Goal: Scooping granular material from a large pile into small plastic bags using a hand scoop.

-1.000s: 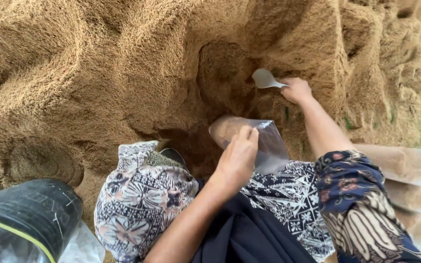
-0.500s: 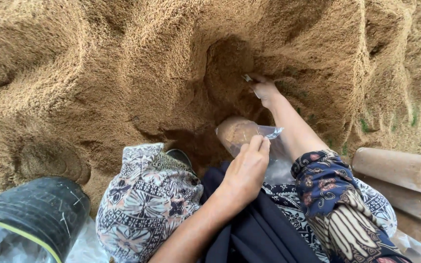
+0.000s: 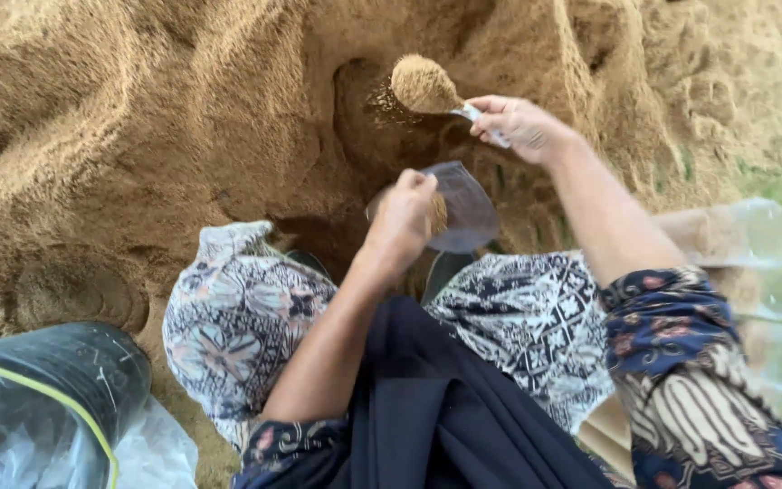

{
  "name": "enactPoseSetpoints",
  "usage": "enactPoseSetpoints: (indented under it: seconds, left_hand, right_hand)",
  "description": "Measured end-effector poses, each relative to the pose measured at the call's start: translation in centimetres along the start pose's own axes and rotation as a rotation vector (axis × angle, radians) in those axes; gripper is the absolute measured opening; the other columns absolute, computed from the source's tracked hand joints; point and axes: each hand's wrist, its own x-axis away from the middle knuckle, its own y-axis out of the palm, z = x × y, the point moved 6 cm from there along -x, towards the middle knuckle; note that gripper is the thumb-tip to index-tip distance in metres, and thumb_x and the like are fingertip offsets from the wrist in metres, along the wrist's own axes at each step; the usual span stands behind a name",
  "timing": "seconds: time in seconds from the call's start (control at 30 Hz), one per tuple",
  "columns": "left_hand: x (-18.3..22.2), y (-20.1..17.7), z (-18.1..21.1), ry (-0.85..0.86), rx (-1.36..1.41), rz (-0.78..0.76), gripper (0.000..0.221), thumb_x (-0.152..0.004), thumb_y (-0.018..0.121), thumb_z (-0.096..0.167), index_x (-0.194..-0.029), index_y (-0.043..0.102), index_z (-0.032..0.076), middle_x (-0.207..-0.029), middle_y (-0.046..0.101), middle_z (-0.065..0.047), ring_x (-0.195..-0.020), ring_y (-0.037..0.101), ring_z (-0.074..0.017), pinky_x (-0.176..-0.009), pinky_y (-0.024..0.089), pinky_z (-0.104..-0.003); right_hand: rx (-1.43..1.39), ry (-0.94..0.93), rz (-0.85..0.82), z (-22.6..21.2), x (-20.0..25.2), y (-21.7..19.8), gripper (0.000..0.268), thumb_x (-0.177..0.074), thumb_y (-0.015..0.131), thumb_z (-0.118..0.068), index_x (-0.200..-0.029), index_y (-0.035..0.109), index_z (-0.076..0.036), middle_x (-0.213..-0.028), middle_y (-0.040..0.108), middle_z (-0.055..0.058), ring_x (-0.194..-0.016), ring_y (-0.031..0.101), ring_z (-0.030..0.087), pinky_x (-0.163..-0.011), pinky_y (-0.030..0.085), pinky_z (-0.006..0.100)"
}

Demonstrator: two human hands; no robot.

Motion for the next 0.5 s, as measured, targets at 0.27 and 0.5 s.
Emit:
enactPoseSetpoints:
  seconds: [0.27, 0.5]
  left_hand:
    - [-0.7, 0.0, -1.8, -0.033, 0.208, 0.068, 0.065, -0.073, 0.052, -0.019, -0.135, 0.061, -0.002, -0.128, 0.061, -0.015, -0.11, 0.063, -0.0301, -0.093, 0.055, -0.035]
    - [-0.9, -0.1, -2.3, -0.016, 0.241, 0.136, 0.052, -0.077, 0.051, -0.011, -0.126, 0.065, -0.003, -0.121, 0.061, -0.017, -0.109, 0.063, -0.0322, -0.096, 0.055, -0.036]
  right_hand:
    - [0.205, 0.168, -0.147, -4.7, 10.9, -1.6, 0.031, -0.092, 0.065, -0.008, -0.123, 0.068, -0.007, -0.091, 0.067, 0.004, -0.083, 0.06, 0.012, -0.08, 0.049, 0.023]
    - [0.846, 0.292, 0.023, -8.0, 16.5, 3.8, 0.035, -0.099, 0.057, -0.016, -0.131, 0.07, -0.019, -0.089, 0.07, 0.005, -0.055, 0.044, 0.01, -0.046, 0.032, 0.022]
